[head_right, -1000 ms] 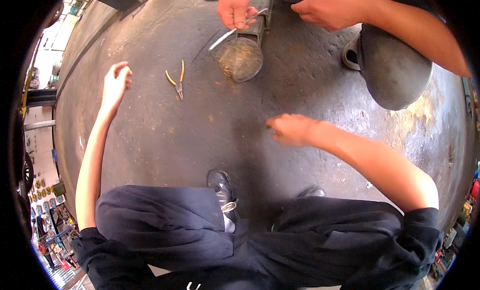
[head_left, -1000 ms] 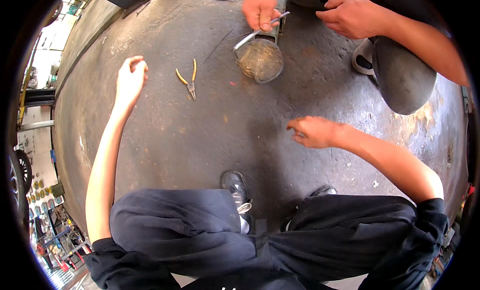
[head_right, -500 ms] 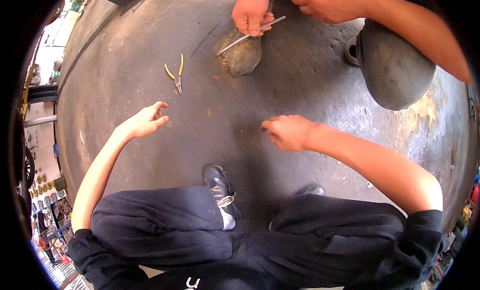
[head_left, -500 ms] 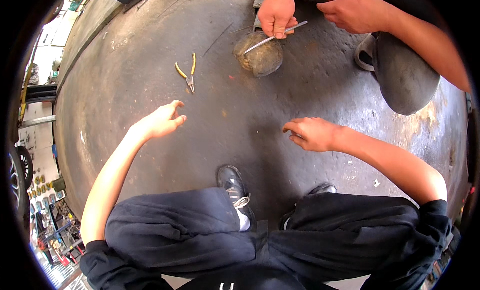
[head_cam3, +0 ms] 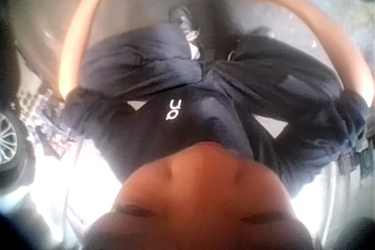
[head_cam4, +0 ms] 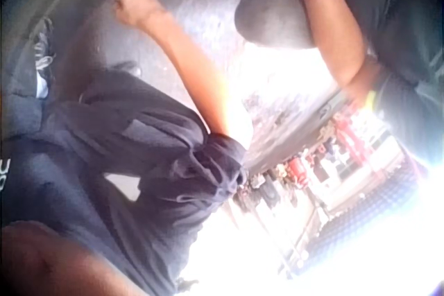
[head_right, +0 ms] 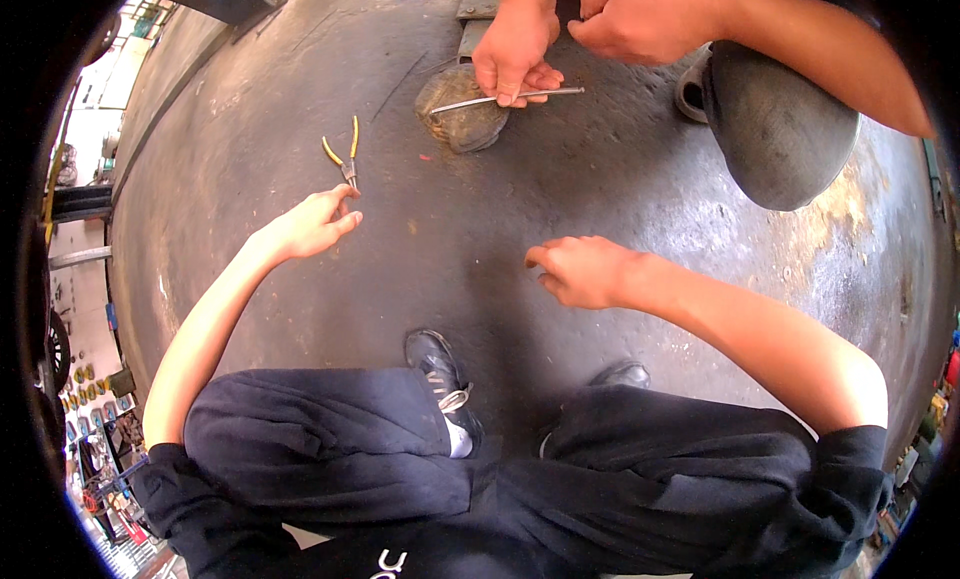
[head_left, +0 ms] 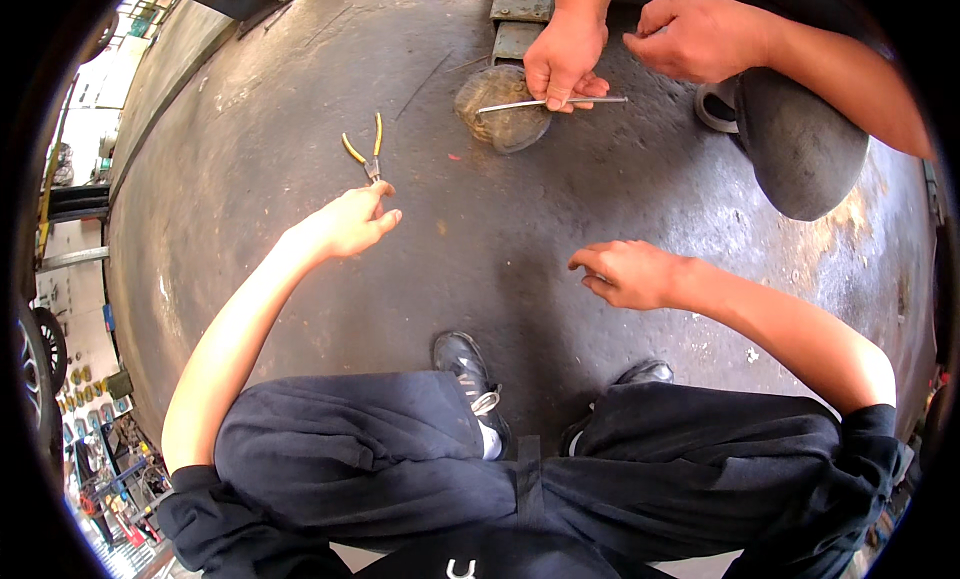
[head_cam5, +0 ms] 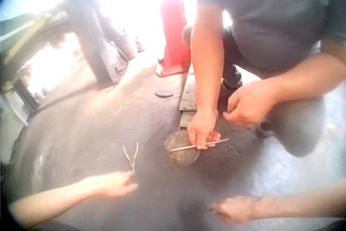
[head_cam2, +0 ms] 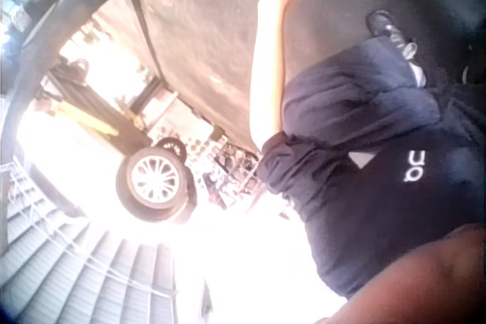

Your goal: The person retrieves a metal rod from a tool cart, then uses it to repeatedly scrape and pry at a small, dirty metal part clamped in a vise. The person rotates the part and continues scraping different areas with the rod.

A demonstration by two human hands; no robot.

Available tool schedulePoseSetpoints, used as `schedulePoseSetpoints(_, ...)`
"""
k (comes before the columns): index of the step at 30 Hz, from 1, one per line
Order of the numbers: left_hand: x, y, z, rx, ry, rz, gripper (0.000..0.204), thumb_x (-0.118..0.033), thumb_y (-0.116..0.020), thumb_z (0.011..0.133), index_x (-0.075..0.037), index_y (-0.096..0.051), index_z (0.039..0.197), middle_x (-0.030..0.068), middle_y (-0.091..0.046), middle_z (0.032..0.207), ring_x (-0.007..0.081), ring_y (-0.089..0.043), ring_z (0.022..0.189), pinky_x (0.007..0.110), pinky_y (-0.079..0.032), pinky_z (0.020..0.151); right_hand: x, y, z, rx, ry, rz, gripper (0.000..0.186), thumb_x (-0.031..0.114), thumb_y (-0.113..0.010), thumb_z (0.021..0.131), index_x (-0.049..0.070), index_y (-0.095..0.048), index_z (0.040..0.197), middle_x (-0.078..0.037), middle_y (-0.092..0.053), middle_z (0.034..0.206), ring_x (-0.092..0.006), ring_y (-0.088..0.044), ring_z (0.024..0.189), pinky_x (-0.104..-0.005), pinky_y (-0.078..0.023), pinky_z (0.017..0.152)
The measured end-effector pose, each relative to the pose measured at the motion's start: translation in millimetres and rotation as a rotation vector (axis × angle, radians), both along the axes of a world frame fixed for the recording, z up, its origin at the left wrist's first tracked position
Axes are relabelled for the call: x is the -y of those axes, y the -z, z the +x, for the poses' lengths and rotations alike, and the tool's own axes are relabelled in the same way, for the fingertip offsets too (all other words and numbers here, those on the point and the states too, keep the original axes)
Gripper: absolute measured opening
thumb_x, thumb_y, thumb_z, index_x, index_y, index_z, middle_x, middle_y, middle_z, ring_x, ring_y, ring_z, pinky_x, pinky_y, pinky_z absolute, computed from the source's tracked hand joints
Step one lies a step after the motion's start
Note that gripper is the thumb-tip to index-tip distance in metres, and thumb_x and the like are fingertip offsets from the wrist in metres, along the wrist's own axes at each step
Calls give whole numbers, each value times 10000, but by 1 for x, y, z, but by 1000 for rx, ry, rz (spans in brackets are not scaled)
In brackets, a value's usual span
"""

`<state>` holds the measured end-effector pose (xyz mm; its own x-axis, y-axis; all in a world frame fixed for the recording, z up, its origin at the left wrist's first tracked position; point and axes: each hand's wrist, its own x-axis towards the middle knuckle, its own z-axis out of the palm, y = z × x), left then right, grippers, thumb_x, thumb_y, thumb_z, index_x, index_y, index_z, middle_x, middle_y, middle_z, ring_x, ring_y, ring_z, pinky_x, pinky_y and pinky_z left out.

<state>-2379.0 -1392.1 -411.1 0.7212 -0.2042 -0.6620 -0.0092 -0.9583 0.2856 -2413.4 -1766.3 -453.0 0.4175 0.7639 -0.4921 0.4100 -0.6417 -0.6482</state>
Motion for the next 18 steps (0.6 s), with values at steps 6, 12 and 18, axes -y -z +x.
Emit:
schedulePoseSetpoints(6, 8, 0, 9, 89, 32, -78, 490, -304, -531, 960, 74, -492, 1269, 163, -607, 914, 269, -598, 880, 392, -478, 829, -1, -3, -2, -6, 4, 25, 344, 137, -525, 887, 40, -570, 1214, -192, -635, 1159, -401, -618, 1040, -481, -505, 905)
schedulePoseSetpoints(12, 8, -3, 8, 118, 56, -96, 485, -305, -536, 959, 69, -496, 1266, 166, -612, 941, 275, -601, 893, 392, -479, 835, -8, -2, -2, -29, -15, 50, 341, 133, -521, 884, 52, -576, 1210, -188, -636, 1162, -400, -623, 1027, -483, -506, 899)
schedulePoseSetpoints(18, 33, -9, 15, 127, 45, -141, 470, -307, -529, 964, 58, -505, 1260, 172, -614, 976, 280, -610, 917, 390, -482, 834, -2, -5, -4, -21, -14, 40, 334, 139, -527, 890, 45, -575, 1208, -188, -637, 1160, -394, -630, 1005, -476, -510, 880)
